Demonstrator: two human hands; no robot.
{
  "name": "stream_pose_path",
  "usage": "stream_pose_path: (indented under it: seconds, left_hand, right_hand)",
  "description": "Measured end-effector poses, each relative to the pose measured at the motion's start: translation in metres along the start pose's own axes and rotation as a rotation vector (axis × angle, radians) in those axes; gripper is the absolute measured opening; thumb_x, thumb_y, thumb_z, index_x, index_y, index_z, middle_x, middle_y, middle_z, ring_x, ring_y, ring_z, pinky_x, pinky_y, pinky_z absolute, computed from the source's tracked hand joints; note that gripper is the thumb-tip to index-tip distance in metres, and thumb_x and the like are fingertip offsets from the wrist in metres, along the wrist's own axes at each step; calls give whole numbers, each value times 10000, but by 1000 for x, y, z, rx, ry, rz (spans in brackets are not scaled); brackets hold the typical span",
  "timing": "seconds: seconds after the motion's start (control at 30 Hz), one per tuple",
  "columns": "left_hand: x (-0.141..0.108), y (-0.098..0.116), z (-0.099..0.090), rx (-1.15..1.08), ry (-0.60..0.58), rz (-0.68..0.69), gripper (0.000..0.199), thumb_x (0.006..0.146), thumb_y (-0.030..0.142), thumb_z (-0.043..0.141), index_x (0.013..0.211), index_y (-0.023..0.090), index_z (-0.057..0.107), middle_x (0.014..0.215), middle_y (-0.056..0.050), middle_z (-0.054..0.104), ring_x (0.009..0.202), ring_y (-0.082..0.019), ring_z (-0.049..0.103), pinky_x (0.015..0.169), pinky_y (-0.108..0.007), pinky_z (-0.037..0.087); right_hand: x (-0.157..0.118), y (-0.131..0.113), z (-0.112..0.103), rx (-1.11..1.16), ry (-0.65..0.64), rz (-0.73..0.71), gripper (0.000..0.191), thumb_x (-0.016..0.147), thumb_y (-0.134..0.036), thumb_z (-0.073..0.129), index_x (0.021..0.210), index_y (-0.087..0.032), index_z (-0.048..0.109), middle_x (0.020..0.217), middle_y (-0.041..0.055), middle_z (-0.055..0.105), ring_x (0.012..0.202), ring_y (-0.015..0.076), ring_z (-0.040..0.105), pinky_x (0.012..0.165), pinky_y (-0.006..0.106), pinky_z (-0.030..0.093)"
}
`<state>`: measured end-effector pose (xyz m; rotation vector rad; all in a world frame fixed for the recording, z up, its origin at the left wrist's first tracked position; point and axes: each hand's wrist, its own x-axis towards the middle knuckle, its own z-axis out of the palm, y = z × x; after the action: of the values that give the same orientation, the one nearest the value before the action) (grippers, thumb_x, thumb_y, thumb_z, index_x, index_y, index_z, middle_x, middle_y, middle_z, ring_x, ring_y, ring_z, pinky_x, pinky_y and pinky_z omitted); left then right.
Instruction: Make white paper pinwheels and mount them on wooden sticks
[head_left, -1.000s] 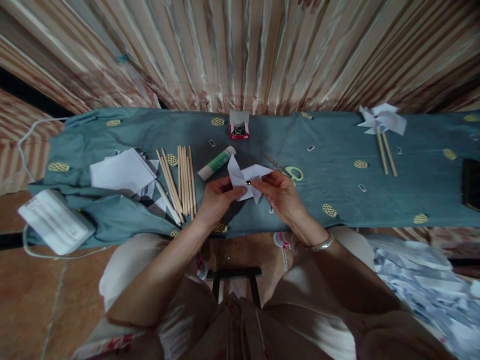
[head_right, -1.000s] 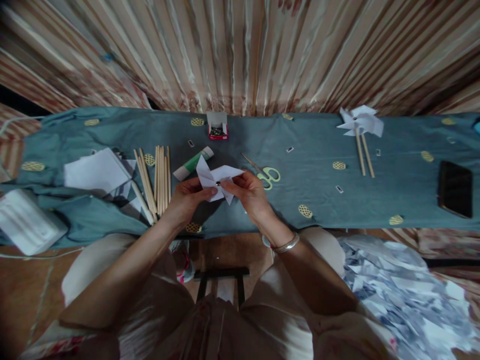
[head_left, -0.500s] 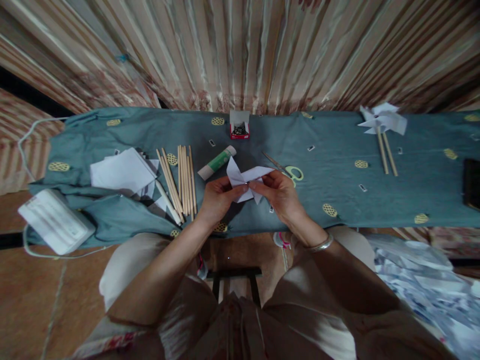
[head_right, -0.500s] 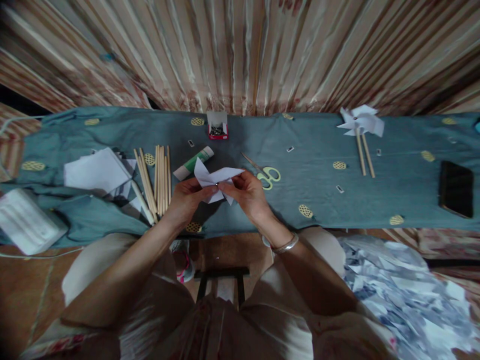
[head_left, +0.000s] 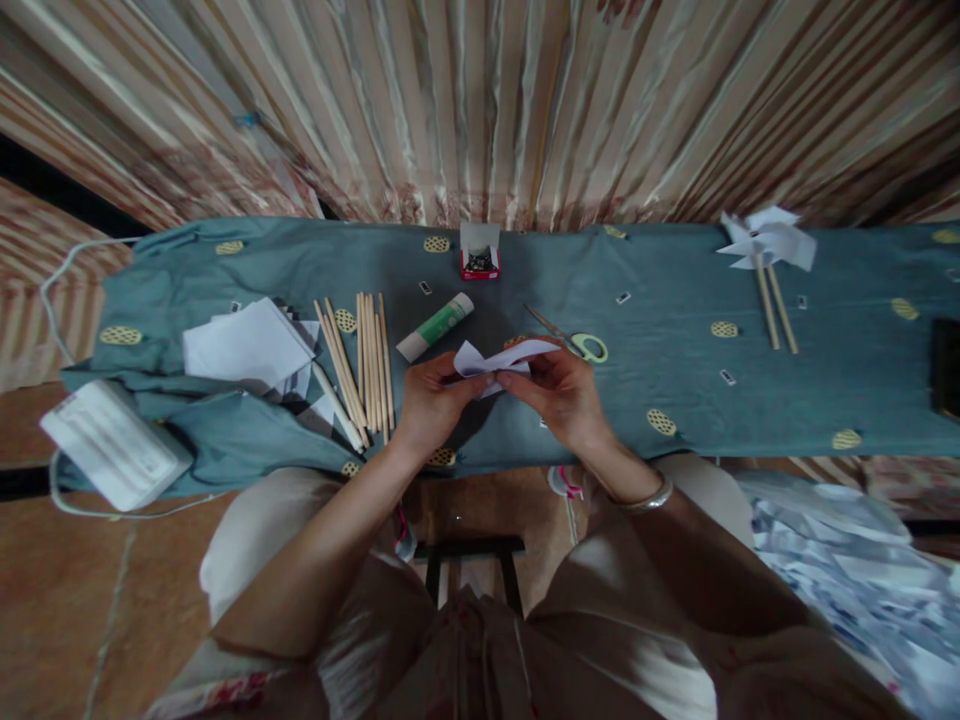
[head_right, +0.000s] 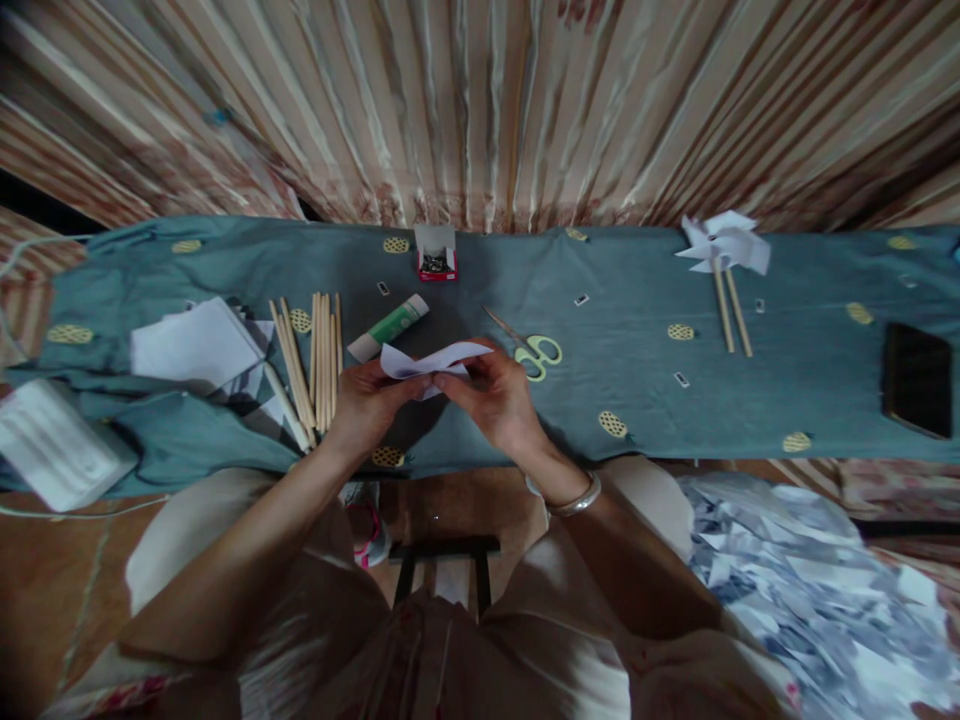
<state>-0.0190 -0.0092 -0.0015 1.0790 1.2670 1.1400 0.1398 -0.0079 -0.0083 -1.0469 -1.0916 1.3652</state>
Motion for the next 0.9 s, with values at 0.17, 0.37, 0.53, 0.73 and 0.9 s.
stream_pose_path:
  seconds: [0.17,0.37,0.53,0.73,0.9]
  left_hand:
    - [-4,6,-5,97,-40,129,172,693,325,788,682,170,715,666,13,659,627,-128,593,599,-236,467]
    - [-12,13,-8,189,-67,254,103,733,287,782,715,192,747,742,-10,716,679,-137,638,642,-239,499]
    - [-18,18,-11,254,-84,275,81,782,265,767,780,184,758,752,-14,726,689,-141,657,645,-236,509]
    - [-18,24,-16,304,-150,422,143,832,322,742,786,188,763,752,-26,728,667,-137,661,598,-219,497]
    - [-23,32,-19,376,-172,446,204,881,353,677,772,208,770,769,-39,738,681,-147,670,639,-232,519]
  right_hand:
    - [-5,-7,-1,-53,-73,-28,132,732,-295,812,847,-253,762,826,-21,726,787,146,670,783,309,553]
    - [-8,-18,-1,-90,-112,-31,141,718,-327,834,800,-262,739,932,-8,743,860,169,688,796,333,565]
    - [-12,-23,-3,-154,-150,-71,86,766,-230,787,820,-260,728,997,0,740,929,174,693,812,329,554]
    - [-17,-30,-3,-273,-172,-167,106,797,-160,739,840,-256,732,1050,14,732,1015,180,683,891,343,534]
    - [-24,-38,-2,-365,-167,-270,160,817,-132,691,870,-279,725,1071,11,741,1063,199,672,957,395,517]
